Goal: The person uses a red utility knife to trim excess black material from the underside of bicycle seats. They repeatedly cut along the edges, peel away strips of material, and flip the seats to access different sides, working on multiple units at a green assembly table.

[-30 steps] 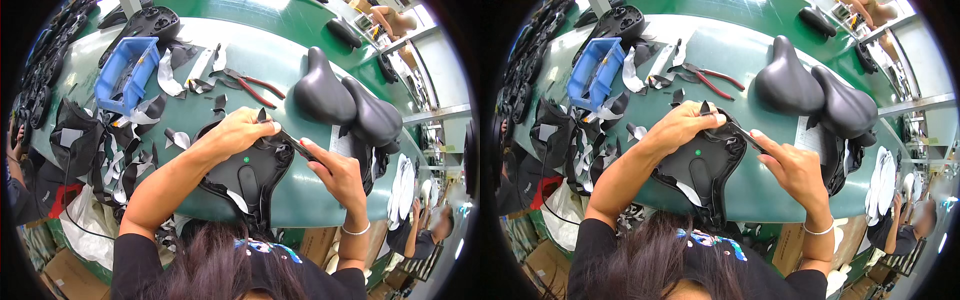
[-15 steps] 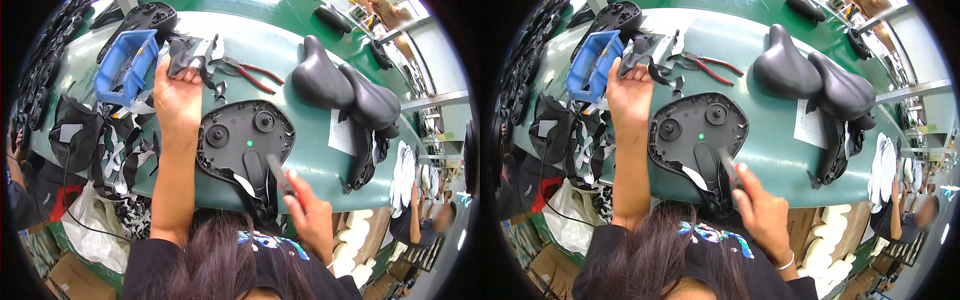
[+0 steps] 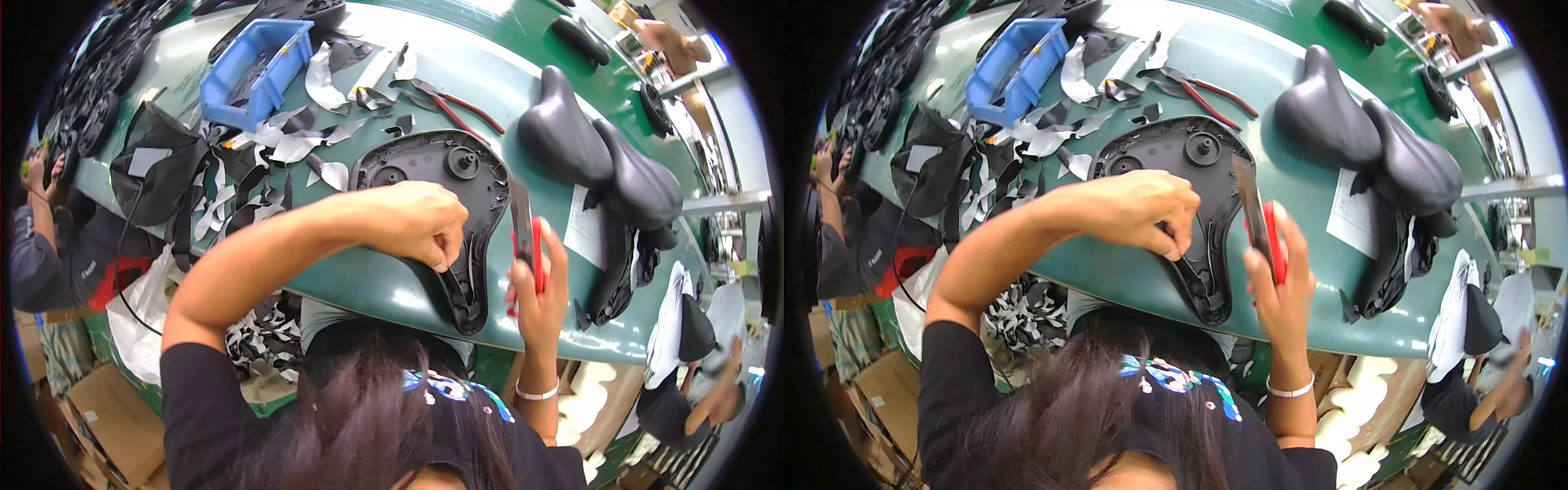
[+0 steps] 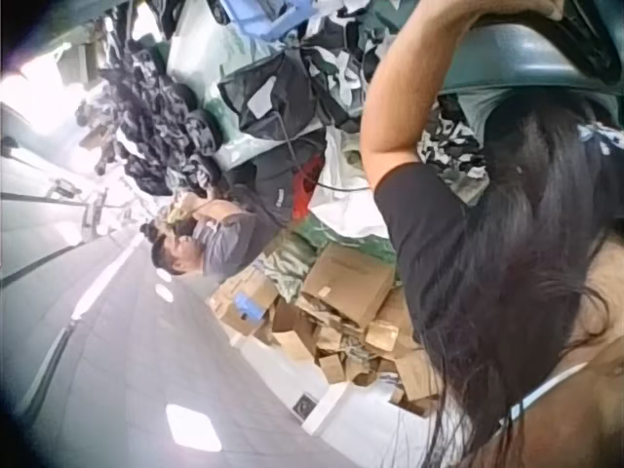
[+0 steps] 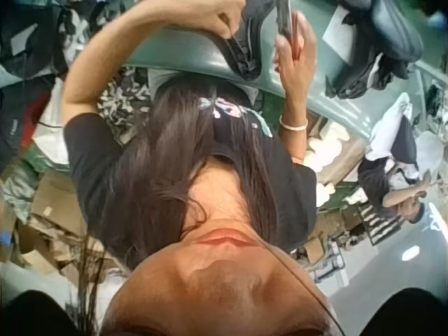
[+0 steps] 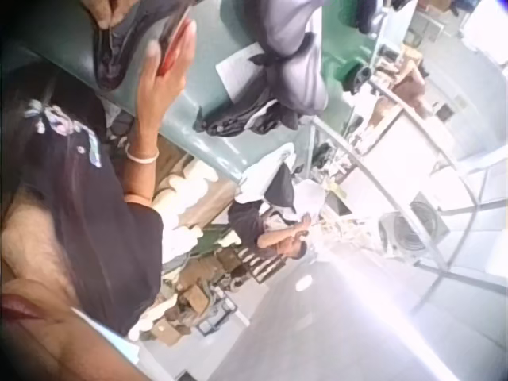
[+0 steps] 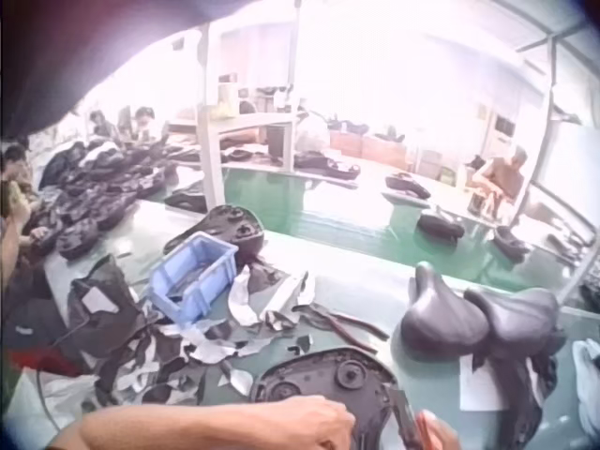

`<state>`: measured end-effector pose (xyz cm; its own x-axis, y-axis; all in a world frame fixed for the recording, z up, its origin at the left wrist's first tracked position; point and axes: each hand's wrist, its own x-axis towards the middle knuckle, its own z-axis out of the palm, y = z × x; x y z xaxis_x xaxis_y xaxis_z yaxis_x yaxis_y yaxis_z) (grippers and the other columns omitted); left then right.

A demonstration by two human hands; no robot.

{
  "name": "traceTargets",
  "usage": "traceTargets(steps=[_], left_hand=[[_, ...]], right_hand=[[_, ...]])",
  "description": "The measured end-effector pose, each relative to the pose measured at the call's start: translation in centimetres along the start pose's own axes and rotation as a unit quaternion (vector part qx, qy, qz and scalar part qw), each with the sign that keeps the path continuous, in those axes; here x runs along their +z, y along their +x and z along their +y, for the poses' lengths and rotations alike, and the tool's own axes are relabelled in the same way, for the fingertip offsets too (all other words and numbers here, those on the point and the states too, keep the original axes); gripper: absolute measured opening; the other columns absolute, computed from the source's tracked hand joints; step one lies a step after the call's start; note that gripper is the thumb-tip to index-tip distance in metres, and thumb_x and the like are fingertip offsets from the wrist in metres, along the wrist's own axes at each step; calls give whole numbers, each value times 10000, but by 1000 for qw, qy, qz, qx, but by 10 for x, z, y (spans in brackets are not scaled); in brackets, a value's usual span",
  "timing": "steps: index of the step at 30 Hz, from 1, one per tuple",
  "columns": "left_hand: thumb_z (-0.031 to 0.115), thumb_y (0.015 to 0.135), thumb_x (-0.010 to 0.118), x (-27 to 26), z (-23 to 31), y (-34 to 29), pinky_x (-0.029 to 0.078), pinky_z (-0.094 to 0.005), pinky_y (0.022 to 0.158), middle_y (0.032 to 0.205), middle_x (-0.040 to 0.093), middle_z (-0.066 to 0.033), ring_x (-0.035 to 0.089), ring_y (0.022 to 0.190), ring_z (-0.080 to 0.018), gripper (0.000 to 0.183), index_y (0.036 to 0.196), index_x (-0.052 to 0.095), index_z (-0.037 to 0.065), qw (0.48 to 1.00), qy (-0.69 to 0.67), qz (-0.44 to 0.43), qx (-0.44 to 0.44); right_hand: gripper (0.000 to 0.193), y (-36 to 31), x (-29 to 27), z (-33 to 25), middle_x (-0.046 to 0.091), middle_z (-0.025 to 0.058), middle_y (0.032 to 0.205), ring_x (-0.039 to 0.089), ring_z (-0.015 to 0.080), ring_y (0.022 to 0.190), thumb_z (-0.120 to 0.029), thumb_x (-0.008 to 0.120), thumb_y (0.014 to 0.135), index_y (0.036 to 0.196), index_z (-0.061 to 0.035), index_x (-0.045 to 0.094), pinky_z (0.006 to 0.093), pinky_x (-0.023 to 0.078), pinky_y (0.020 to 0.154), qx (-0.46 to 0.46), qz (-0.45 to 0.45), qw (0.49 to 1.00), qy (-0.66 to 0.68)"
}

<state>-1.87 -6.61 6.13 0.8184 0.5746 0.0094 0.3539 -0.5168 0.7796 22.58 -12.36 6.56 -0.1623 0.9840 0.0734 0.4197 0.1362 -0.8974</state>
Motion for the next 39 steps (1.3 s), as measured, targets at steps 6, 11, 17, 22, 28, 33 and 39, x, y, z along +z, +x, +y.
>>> traceTargets(steps=[6,11,17,22,28,33,39], left_hand=[[163,640,726,-12,-15,32,464,-333,617,770,665,-68,621,689,-193,181,765,718,32,989,-96,-91,-70],[143,646,708,-14,-13,31,458,-327,606,754,656,-68,612,672,-189,156,751,716,28,990,-97,-81,-70],[149,705,708,-12,-20,27,450,-302,662,785,654,-56,603,751,-152,156,777,707,11,977,-198,42,-64],[389,886,610,-42,-28,-8,433,-253,672,820,590,6,506,708,-86,355,973,674,51,807,-340,452,-170],[562,772,664,-34,-56,-5,477,-375,640,753,657,-141,635,697,-248,557,809,686,6,909,122,251,-310],[517,770,703,-45,-67,4,459,-363,612,629,605,-120,573,630,-184,566,725,674,-47,950,-99,108,-275],[332,889,658,-86,-99,24,376,-208,458,646,501,36,434,460,-74,290,843,562,63,666,-491,524,-202]], right_hand=[[521,-26,-11,-4,600,80,768,595,229,593,-96,725,755,1255,-126,582,330,469,528,-215,-148,934,-245],[545,-16,7,-24,488,78,676,524,244,523,-153,687,805,1324,-206,529,373,398,475,-191,-198,866,-417],[555,-56,-40,-22,495,100,675,526,285,541,-151,674,817,1343,-185,497,407,388,495,-85,-269,857,-431],[602,-52,-56,11,621,117,811,623,256,642,-92,749,742,1298,-129,522,318,481,594,-84,-234,929,-274],[449,-15,-14,57,655,145,944,680,263,791,-168,797,745,1078,-17,537,307,520,714,-80,-93,988,-97],[383,8,-47,54,642,91,878,642,168,709,-159,731,803,1103,-32,529,271,509,658,-28,-17,999,-9],[405,104,-78,9,552,69,752,536,120,557,-171,590,908,1248,-56,402,218,437,467,-127,163,962,179]])
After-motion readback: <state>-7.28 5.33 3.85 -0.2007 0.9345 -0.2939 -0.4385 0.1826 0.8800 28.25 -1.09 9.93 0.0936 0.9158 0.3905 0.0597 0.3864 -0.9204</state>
